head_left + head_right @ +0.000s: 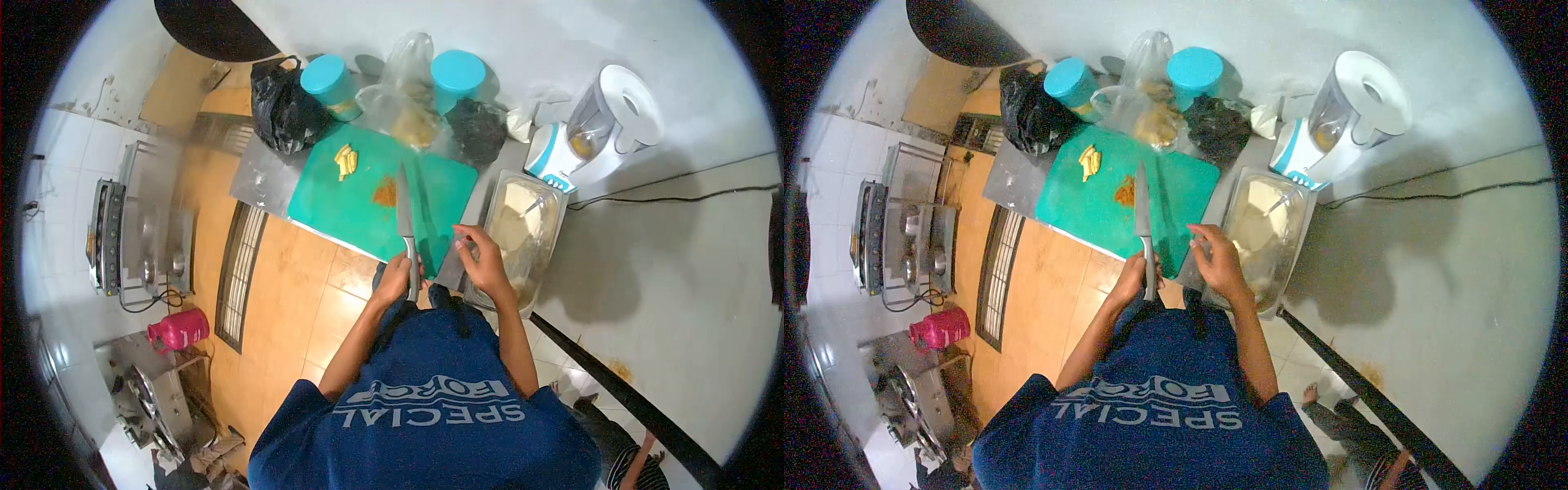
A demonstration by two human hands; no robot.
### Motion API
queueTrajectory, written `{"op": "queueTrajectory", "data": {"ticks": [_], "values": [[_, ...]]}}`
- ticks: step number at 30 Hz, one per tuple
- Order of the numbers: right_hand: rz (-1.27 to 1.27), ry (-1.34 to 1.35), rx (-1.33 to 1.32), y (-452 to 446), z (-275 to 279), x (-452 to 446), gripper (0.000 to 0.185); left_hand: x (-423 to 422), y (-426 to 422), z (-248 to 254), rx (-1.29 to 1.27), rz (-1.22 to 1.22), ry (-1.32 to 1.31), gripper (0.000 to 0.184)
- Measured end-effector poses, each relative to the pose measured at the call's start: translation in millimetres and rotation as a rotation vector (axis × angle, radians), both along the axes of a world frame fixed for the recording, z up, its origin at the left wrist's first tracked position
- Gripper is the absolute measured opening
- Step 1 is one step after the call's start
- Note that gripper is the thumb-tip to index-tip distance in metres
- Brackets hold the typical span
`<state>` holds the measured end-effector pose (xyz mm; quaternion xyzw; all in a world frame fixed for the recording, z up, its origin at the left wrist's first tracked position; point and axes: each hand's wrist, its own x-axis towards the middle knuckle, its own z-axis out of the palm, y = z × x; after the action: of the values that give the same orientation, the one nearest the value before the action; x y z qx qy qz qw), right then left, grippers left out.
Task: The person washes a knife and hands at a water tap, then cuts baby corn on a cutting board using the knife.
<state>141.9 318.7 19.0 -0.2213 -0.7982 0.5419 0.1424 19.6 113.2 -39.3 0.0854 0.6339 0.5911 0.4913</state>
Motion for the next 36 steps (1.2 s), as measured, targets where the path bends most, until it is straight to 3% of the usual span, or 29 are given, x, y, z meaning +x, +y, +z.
{"op": "queueTrajectory", "data": {"ticks": [3,5,10,17,19,21,23,29,32,36], "values": [[-0.028,-0.056,-0.121,-13,6,-16,0.033,-5,-15,21,0.108,0.080,-0.205,0.029],[-0.012,-0.049,-0.167,-23,2,-32,0.033,-16,-33,25,0.310,0.065,-0.340,0.038],[-0.035,0.048,-0.349,-62,11,-88,0.032,-45,-61,56,0.353,0.023,-0.297,0.037],[-0.100,0.121,-0.353,-144,43,-197,0.031,-145,-134,82,0.312,-0.112,-0.222,0.035],[-0.114,0.190,-0.338,-177,45,-238,0.031,-177,-162,88,0.203,-0.101,-0.102,0.039],[-0.130,0.243,-0.336,-208,41,-270,0.032,-209,-193,90,0.201,-0.129,-0.075,0.038],[-0.138,0.189,-0.305,-230,37,-300,0.032,-231,-220,94,0.280,-0.125,0.124,0.038],[-0.128,0.195,-0.253,-283,43,-368,0.034,-284,-277,107,0.124,-0.078,0.308,0.026],[-0.058,0.200,-0.251,-299,39,-401,0.034,-302,-294,100,0.041,-0.009,0.578,0.030],[0.038,0.256,-0.345,-321,39,-452,0.033,-331,-317,101,-0.040,0.043,0.674,0.030]]}}
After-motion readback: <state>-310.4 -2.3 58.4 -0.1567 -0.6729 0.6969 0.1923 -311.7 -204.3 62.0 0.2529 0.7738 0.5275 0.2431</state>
